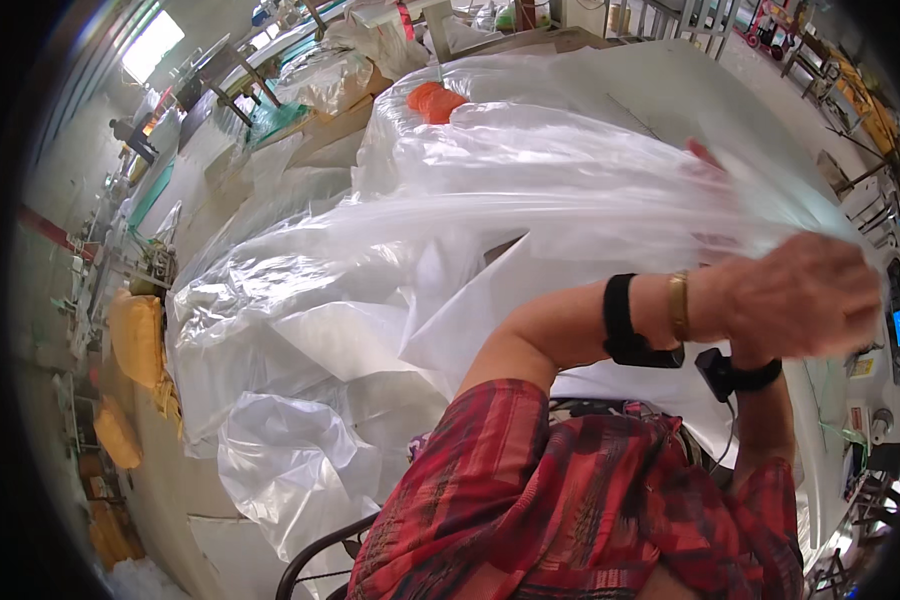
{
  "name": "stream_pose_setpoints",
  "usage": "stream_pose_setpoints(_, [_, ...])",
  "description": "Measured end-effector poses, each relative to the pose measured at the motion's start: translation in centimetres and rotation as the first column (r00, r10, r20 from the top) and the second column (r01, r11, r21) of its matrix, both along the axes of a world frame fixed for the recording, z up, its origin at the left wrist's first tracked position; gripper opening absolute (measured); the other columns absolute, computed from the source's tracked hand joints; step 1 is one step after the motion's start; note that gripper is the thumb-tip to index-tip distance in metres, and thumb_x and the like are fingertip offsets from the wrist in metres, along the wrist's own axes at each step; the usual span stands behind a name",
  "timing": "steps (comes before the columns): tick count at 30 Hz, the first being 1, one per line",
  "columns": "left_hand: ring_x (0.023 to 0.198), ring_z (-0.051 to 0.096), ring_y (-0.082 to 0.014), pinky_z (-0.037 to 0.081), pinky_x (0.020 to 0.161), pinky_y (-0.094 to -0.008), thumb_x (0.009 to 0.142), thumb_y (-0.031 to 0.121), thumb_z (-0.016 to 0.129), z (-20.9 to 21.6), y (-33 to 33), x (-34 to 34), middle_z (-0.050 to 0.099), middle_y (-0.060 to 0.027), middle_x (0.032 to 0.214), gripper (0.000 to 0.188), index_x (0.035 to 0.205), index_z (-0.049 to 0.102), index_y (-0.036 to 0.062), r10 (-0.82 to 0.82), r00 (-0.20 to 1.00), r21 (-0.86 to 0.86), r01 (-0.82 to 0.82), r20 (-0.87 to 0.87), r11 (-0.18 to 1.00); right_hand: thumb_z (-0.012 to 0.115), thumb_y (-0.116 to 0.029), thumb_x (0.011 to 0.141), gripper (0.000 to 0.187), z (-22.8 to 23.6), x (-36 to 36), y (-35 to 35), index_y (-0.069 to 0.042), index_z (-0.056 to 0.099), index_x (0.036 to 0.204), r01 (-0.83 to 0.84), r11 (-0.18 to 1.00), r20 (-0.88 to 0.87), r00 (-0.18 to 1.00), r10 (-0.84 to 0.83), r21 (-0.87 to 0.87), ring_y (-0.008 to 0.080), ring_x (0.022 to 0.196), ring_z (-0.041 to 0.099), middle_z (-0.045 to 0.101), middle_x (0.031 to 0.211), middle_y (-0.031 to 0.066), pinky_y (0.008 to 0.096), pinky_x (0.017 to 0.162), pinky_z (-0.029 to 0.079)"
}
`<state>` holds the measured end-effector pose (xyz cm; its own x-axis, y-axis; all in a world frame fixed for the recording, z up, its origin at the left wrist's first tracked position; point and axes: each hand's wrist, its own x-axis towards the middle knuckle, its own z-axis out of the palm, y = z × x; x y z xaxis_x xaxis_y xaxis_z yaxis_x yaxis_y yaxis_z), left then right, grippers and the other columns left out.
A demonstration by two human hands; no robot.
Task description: The recorder is using an industrial sewing machine to stitch together large white plastic/synthetic sheets.
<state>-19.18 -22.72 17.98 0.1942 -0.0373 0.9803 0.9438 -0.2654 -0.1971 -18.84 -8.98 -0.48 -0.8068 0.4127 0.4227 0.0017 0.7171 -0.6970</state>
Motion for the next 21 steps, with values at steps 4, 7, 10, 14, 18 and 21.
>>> stream_pose_setpoints(4, [0.056,0.049,-0.0171,0.041,0.046,-0.0303,0.057,0.02,0.065,3.0,-1.3,3.1,0.04,-0.0009,0.065,0.018,0.063,0.053,0.0086,-0.108,0.994,0.05,0.109,-0.023,0.993,0.063,-0.014,0.091,0.04,-3.1,3.3,-1.4,-0.002,0.053,0.128,-0.298,0.921,-0.101,0.954,0.281,-0.251,0.0241,0.114,0.053,0.057,0.125,0.0115,0.0369,0.102,0.04])
stream_pose_setpoints(7, [0.055,0.052,-0.0165,0.042,0.047,-0.0315,0.06,0.018,0.066,6.3,-0.1,1.9,0.045,-0.0007,0.061,0.019,0.058,0.051,0.0086,-0.059,0.997,0.142,0.066,-0.05,0.988,0.063,-0.01,0.09,0.034,-3.4,7.9,-0.5,-0.002,0.057,0.123,-0.399,0.831,-0.216,0.916,0.339,-0.387,0.0234,0.109,0.056,0.06,0.12,0.0104,0.0369,0.1,0.041])
stream_pose_setpoints(10, [0.061,0.058,-0.024,0.043,0.053,-0.0343,0.073,0.009,0.062,6.9,-1.3,-5.2,0.06,-0.0086,0.07,0.006,0.076,0.062,0.0045,-0.053,0.999,-0.141,0.053,0.006,0.989,0.056,-0.014,0.095,0.012,10.8,10.6,-6.9,-0.005,0.064,0.093,-0.605,0.699,0.029,0.748,0.663,-0.38,0.0239,0.099,0.063,0.069,0.097,0.0132,0.0406,0.098,0.042])
stream_pose_setpoints(14, [0.053,0.05,-0.0075,0.039,0.048,-0.027,0.084,0.007,0.068,10.1,-3.8,-7.3,0.058,-0.003,0.057,0.015,0.073,0.066,-0.0028,-0.093,0.917,-0.414,0.264,0.389,0.871,0.049,-0.018,0.097,0.016,13.3,15.5,-3.9,-0.006,0.058,0.091,-0.915,0.119,-0.653,0.362,0.666,-0.386,0.0279,0.095,0.064,0.07,0.093,0.0162,0.0452,0.095,0.043])
stream_pose_setpoints(18, [0.053,0.048,-0.0054,0.038,0.048,-0.0254,0.085,0.008,0.07,9.5,-1.1,-5.2,0.057,-0.0014,0.056,0.016,0.073,0.066,-0.0027,-0.105,0.879,-0.549,0.38,0.466,0.744,0.054,-0.035,0.096,0.041,11.2,14.5,-0.8,-0.006,0.048,0.125,-0.828,0.357,-0.74,0.552,0.384,-0.433,0.0281,0.116,0.056,0.061,0.122,0.0165,0.0441,0.103,0.037])
stream_pose_setpoints(21, [0.053,0.048,-0.0053,0.038,0.048,-0.0257,0.084,0.008,0.07,9.3,0.8,-3.6,0.056,-0.002,0.056,0.017,0.073,0.064,-0.0037,-0.065,0.945,-0.653,0.271,0.321,0.707,0.063,-0.049,0.088,0.084,10.8,12.3,-4.0,-0.008,0.024,0.151,-0.535,0.68,-0.541,0.807,0.235,-0.502,0.0256,0.136,0.036,0.036,0.15,0.0157,0.043,0.109,0.03])
